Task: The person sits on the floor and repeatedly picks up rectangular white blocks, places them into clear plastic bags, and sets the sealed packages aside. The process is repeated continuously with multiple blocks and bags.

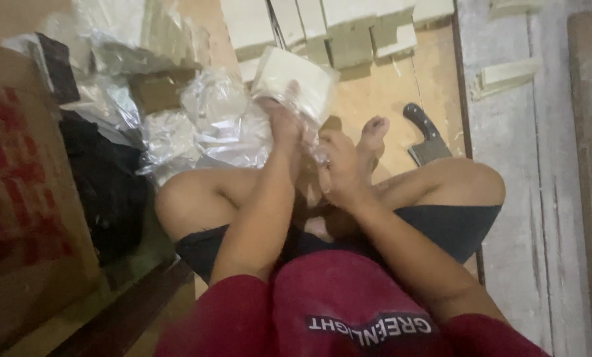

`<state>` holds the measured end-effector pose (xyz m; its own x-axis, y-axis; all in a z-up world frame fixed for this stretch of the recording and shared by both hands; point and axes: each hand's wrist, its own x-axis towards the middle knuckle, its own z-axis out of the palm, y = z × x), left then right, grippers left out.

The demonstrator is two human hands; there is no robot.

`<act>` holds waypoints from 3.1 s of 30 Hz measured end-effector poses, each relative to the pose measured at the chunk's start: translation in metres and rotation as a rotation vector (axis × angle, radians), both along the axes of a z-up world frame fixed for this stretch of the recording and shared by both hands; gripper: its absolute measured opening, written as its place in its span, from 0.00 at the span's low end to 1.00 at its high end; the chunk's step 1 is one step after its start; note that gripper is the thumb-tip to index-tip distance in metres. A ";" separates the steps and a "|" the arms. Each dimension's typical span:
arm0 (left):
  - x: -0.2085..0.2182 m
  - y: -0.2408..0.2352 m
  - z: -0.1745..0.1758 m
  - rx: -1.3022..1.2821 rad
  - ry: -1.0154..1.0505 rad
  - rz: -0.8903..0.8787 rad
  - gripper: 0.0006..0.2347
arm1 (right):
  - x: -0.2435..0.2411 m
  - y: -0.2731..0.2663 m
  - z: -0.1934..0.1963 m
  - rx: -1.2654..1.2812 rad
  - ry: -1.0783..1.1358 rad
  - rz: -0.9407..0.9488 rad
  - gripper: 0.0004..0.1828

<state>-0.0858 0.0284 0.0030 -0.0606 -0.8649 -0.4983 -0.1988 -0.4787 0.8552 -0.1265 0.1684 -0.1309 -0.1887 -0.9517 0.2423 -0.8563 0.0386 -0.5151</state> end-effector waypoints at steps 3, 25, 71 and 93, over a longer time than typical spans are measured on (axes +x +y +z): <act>0.007 0.005 -0.034 0.292 0.419 0.178 0.29 | 0.007 -0.010 0.097 -0.200 -0.598 0.034 0.09; 0.039 -0.066 -0.097 -0.511 -0.579 -0.878 0.10 | -0.045 -0.022 0.085 0.036 -1.109 -0.443 0.12; 0.004 -0.056 -0.082 -0.056 -0.216 -1.014 0.10 | -0.072 -0.059 0.013 -0.269 -0.139 0.042 0.12; 0.021 -0.085 -0.201 -0.781 -0.646 -1.368 0.53 | -0.056 -0.123 -0.019 0.401 -0.709 -0.760 0.25</act>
<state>-0.0645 -0.0564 -0.1982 -0.8861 -0.3896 -0.2511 -0.4618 0.7878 0.4076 -0.1827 0.0455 -0.1496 -0.7292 -0.5152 -0.4504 -0.0564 0.7012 -0.7107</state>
